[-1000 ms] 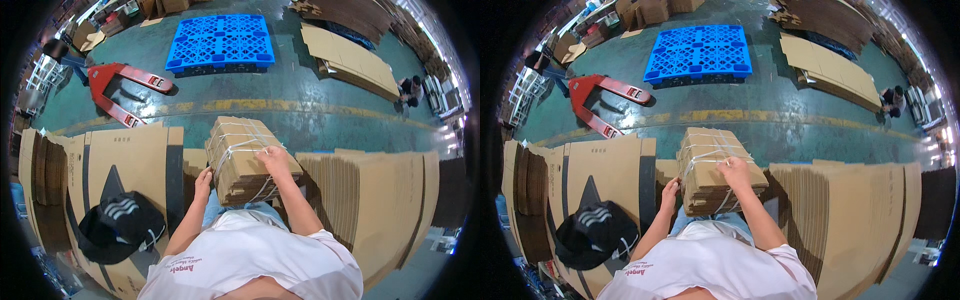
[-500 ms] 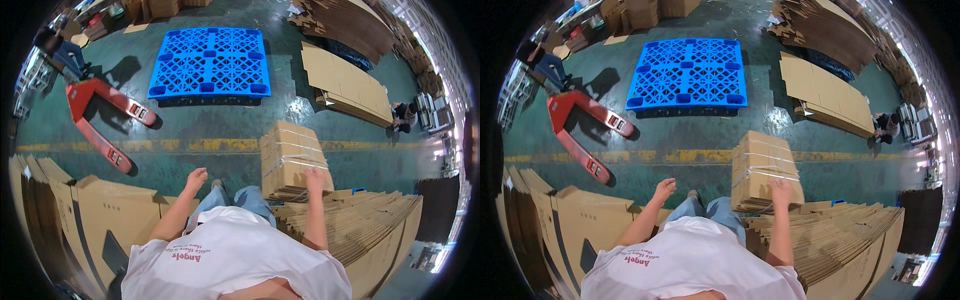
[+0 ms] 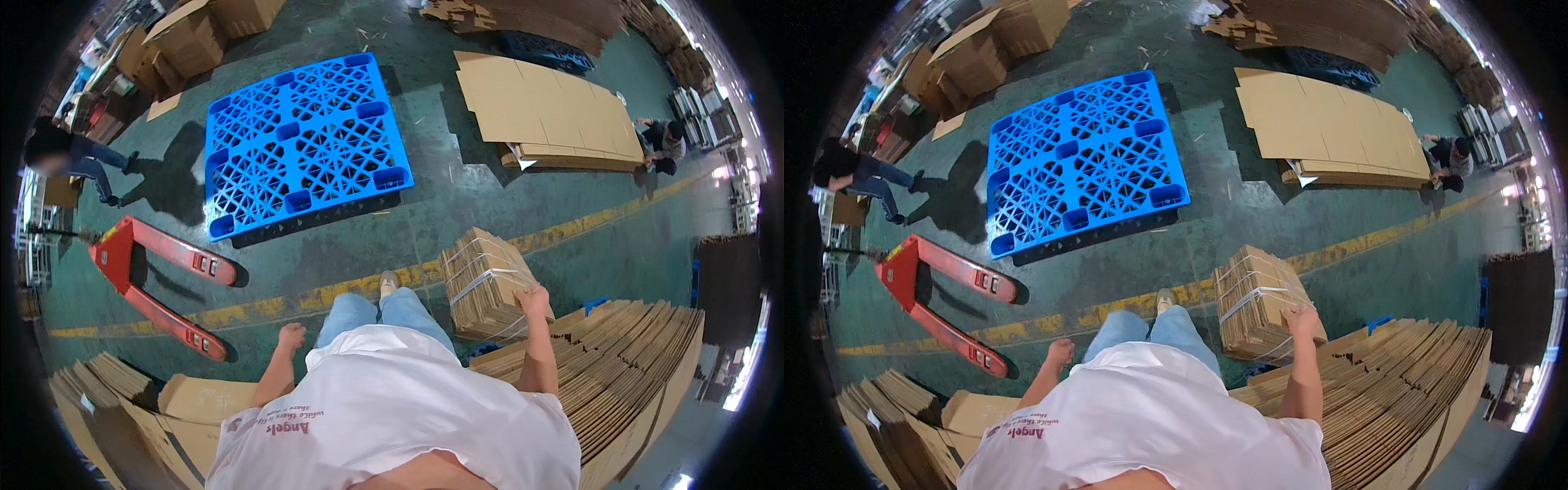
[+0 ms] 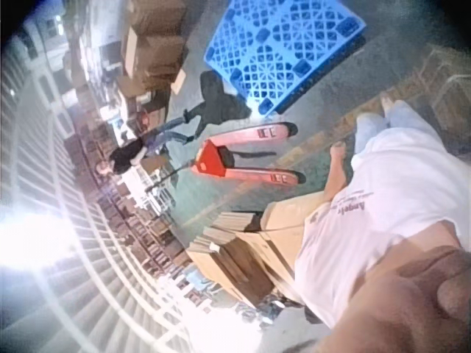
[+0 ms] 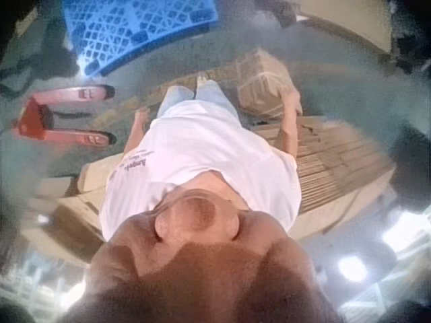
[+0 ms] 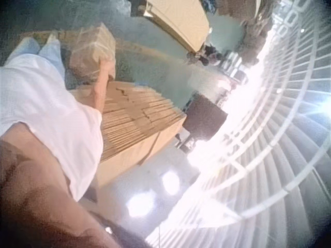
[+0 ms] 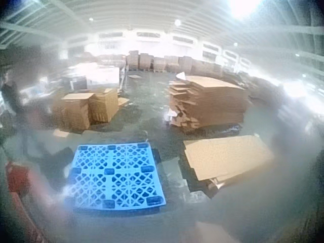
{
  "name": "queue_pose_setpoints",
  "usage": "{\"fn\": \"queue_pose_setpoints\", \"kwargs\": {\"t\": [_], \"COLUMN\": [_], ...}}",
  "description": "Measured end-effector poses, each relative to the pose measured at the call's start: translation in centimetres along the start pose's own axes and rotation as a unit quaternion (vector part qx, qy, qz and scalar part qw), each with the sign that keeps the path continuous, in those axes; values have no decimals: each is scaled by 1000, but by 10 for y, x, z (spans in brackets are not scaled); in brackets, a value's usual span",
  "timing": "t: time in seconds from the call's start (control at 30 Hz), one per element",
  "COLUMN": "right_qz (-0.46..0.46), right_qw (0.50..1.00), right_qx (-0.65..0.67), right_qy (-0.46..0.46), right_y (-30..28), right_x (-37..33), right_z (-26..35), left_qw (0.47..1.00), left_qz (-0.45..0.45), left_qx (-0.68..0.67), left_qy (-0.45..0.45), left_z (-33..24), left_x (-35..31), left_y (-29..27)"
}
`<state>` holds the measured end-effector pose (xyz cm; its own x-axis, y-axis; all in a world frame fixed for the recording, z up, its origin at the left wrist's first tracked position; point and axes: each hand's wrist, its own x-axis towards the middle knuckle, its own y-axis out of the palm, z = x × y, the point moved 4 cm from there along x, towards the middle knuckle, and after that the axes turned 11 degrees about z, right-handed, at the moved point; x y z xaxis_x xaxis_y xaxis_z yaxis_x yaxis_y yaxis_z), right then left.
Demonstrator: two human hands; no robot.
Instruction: The person picks up flat cardboard sheets and stacks them on a blue plastic pallet. They also handle a small wrapped package and place it on the floor. The person sits on the floor while continuing to stack cardboard sheets.
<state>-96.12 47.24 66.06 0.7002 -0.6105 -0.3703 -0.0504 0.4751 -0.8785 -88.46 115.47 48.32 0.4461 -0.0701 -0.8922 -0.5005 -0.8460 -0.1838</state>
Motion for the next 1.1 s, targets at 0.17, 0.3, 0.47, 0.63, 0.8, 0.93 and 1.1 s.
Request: {"fn": "queue_pose_setpoints", "kwargs": {"t": [0.17, 0.3, 0.47, 0.63, 0.8, 0.93, 1.1], "right_qz": [53, 112, 241, 367, 572, 673, 684], "right_qw": [995, 973, 913, 843, 708, 655, 663], "right_qx": [-30, -188, -312, -378, -413, -343, -299], "right_qy": [74, 77, 105, 107, 20, -25, -56], "right_y": [-26, -11, 20, 50, 115, 185, 266], "right_x": [47, 92, 120, 128, 153, 187, 292], "right_z": [31, 14, 11, -4, 25, 39, 30], "left_qw": [989, 984, 951, 985, 975, 989, 989], "left_qz": [-6, 21, -13, 65, 71, 66, 93], "left_qx": [140, 169, 259, 29, 108, 26, -6], "left_qy": [49, 45, 170, 155, 182, 131, 117], "left_z": [-91, -214, -316, -440, -469, -470, -471], "left_x": [35, 72, 170, 201, 279, 355, 442], "left_y": [-28, -44, -59, -26, 8, 54, 124]}}
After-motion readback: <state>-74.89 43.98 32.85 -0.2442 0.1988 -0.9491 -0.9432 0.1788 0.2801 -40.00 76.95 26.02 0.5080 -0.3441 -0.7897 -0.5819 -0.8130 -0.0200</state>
